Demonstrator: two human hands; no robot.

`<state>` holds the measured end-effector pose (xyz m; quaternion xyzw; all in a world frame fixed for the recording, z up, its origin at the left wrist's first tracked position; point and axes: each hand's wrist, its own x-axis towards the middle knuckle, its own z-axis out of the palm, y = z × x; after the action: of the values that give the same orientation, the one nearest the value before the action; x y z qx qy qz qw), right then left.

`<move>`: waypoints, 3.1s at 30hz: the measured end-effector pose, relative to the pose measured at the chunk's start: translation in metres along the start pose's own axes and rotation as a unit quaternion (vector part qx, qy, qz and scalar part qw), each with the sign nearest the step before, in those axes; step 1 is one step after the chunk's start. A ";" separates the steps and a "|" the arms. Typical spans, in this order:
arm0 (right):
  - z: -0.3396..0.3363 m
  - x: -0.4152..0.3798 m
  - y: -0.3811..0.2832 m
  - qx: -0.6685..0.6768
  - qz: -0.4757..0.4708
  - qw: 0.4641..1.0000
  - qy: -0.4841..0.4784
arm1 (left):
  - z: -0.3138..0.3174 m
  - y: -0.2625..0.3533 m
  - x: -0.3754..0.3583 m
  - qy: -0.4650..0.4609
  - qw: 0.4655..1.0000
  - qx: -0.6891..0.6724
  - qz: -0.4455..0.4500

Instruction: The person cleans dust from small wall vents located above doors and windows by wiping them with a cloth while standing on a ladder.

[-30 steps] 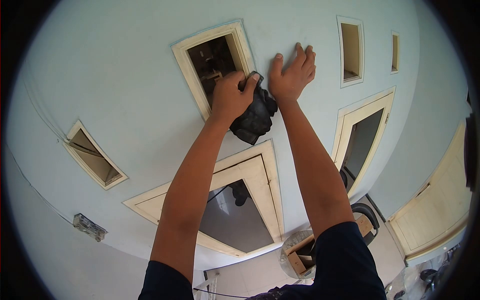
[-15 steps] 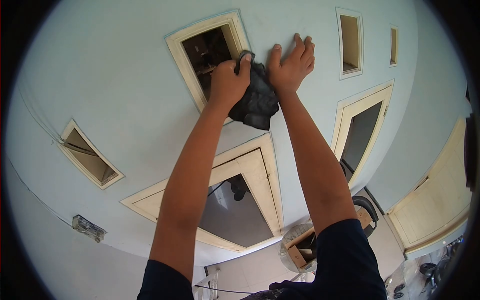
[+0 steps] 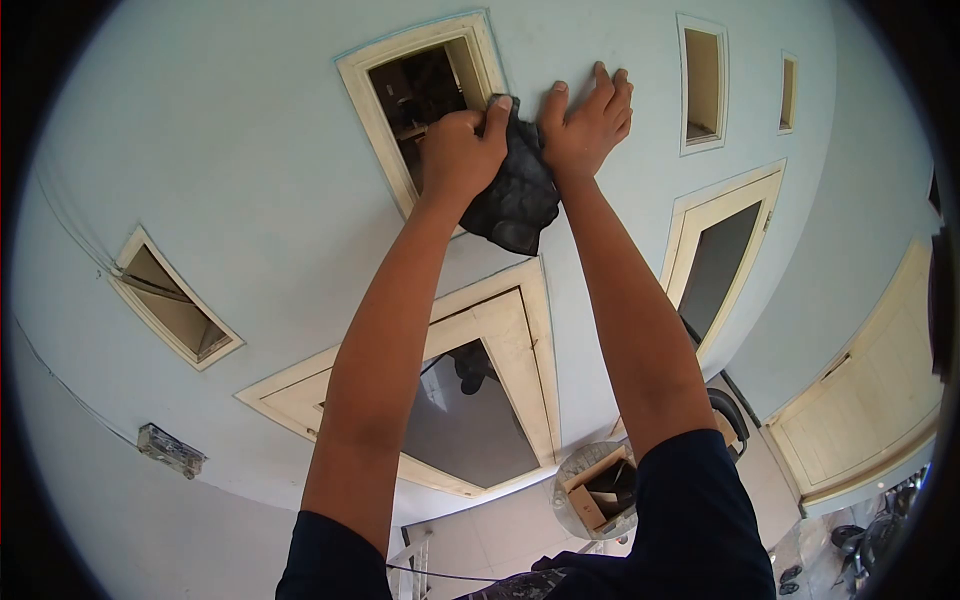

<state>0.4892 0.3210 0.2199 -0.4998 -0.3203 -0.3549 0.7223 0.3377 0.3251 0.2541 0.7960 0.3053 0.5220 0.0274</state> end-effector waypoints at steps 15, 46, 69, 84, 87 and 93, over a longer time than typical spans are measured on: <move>0.000 0.000 -0.001 -0.018 -0.002 1.000 0.004 | 0.004 -0.012 -0.010 -0.014 0.995 -0.049 0.081; 0.006 -0.001 0.008 -0.015 -0.022 0.999 0.021 | 0.032 0.010 -0.020 0.137 0.982 -0.124 0.040; 0.003 0.000 0.005 -0.015 -0.018 1.000 0.014 | 0.044 -0.001 -0.028 0.170 0.961 -0.217 0.030; 0.003 0.001 0.009 -0.010 -0.020 1.000 0.000 | 0.055 0.002 -0.031 0.210 0.942 -0.261 0.016; 0.003 -0.001 0.012 -0.018 -0.028 0.999 0.003 | 0.054 0.015 -0.024 0.231 0.946 -0.223 -0.031; 0.005 0.001 0.014 -0.018 -0.031 0.999 0.005 | 0.050 0.010 -0.014 0.193 0.938 -0.286 -0.047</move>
<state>0.5009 0.3292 0.2154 -0.5010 -0.3257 -0.3847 0.7035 0.3810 0.3240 0.2233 0.6237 0.1797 0.7286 0.2187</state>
